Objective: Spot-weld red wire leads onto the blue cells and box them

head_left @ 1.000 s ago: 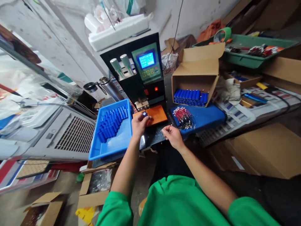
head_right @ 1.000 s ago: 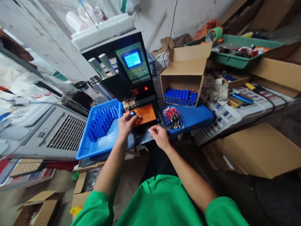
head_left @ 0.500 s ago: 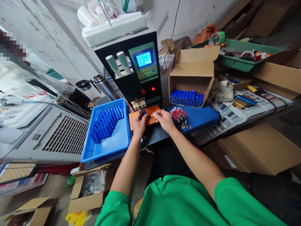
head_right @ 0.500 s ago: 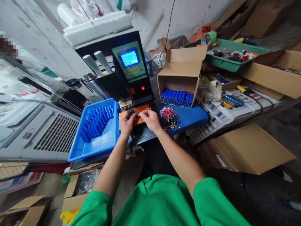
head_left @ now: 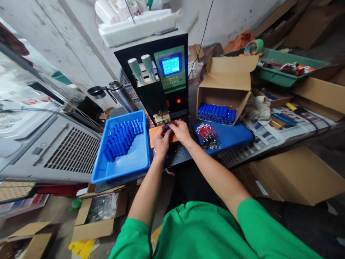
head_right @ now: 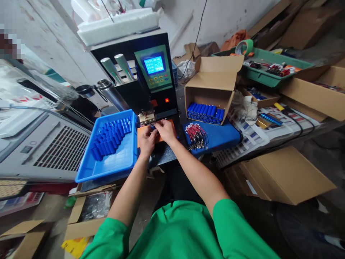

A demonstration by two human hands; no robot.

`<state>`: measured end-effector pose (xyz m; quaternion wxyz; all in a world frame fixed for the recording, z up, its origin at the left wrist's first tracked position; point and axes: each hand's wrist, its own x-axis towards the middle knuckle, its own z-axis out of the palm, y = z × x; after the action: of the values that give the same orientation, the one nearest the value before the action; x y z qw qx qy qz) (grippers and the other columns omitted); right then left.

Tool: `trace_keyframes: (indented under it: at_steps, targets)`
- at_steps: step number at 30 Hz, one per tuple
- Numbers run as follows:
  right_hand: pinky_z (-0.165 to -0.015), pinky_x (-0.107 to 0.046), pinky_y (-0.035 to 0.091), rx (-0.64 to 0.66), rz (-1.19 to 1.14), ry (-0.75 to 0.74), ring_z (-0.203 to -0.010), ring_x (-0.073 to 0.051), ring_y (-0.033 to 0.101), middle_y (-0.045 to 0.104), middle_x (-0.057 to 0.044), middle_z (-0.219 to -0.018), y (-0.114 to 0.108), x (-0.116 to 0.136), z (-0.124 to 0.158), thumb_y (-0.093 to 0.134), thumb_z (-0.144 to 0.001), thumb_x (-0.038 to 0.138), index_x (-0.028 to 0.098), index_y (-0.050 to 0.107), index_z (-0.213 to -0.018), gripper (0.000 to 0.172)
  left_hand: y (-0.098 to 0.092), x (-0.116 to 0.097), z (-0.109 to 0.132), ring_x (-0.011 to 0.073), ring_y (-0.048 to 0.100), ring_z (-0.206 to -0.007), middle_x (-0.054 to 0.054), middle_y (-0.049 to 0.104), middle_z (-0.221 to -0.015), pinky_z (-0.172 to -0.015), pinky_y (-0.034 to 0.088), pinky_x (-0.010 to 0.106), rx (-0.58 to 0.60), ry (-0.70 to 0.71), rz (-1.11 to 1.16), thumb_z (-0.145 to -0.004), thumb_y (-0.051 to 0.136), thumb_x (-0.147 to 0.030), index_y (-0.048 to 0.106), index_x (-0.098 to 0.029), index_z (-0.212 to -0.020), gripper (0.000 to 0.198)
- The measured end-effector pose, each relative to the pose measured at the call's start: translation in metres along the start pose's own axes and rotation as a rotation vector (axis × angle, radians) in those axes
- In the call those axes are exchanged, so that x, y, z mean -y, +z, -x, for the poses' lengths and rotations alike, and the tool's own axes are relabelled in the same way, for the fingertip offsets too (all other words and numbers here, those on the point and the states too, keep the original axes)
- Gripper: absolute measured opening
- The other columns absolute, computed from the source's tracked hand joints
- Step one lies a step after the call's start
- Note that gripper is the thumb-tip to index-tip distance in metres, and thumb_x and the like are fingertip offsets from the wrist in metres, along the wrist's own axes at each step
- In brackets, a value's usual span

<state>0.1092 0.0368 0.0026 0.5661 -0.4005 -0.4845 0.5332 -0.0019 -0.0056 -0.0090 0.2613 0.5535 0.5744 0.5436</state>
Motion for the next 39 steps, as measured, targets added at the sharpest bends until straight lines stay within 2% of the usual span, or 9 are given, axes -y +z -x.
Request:
trace_keyframes:
  at_steps: [9,26,34,39]
  targets:
    - [-0.069,-0.027,0.049,-0.015,0.163,-0.029,-0.075,-0.019,0.067,0.073,-0.005,-0.077,0.003,0.007,0.0,0.067,-0.084,0.032,0.017,0.066,-0.075,0.017,0.0,-0.002,0.001,0.0141,0.064,-0.072,0.003,0.072,-0.085,-0.072,0.053,0.025,-0.016,0.003,0.028,-0.087,0.066,-0.042,0.073,-0.017,-0.112,0.036]
    - [-0.072,-0.028,0.049,-0.011,0.256,-0.047,-0.08,-0.021,0.068,0.075,-0.007,-0.082,0.003,0.009,-0.002,0.067,-0.084,0.032,0.016,0.068,-0.077,0.018,0.001,0.005,-0.001,0.0155,0.066,-0.077,0.004,0.074,-0.089,-0.076,0.056,0.027,-0.025,0.062,0.029,-0.088,0.067,-0.041,0.074,-0.018,-0.11,0.033]
    - [-0.072,-0.028,0.049,-0.007,0.261,-0.045,-0.079,-0.02,0.067,0.074,-0.007,-0.082,0.002,0.012,0.001,0.065,-0.085,0.028,0.015,0.068,-0.079,0.014,0.001,0.004,0.0,0.0143,0.063,-0.068,0.002,0.07,-0.08,-0.067,0.054,0.025,-0.027,0.04,0.016,-0.089,0.067,-0.042,0.074,-0.017,-0.109,0.033]
    - [-0.074,-0.03,0.051,-0.018,0.341,-0.066,-0.079,-0.021,0.068,0.074,-0.007,-0.082,0.001,0.012,0.002,0.066,-0.086,0.033,0.017,0.067,-0.081,0.016,0.001,0.005,0.0,0.0142,0.063,-0.069,0.002,0.071,-0.081,-0.069,0.053,0.026,-0.023,0.044,-0.004,-0.09,0.066,-0.039,0.074,-0.018,-0.11,0.031]
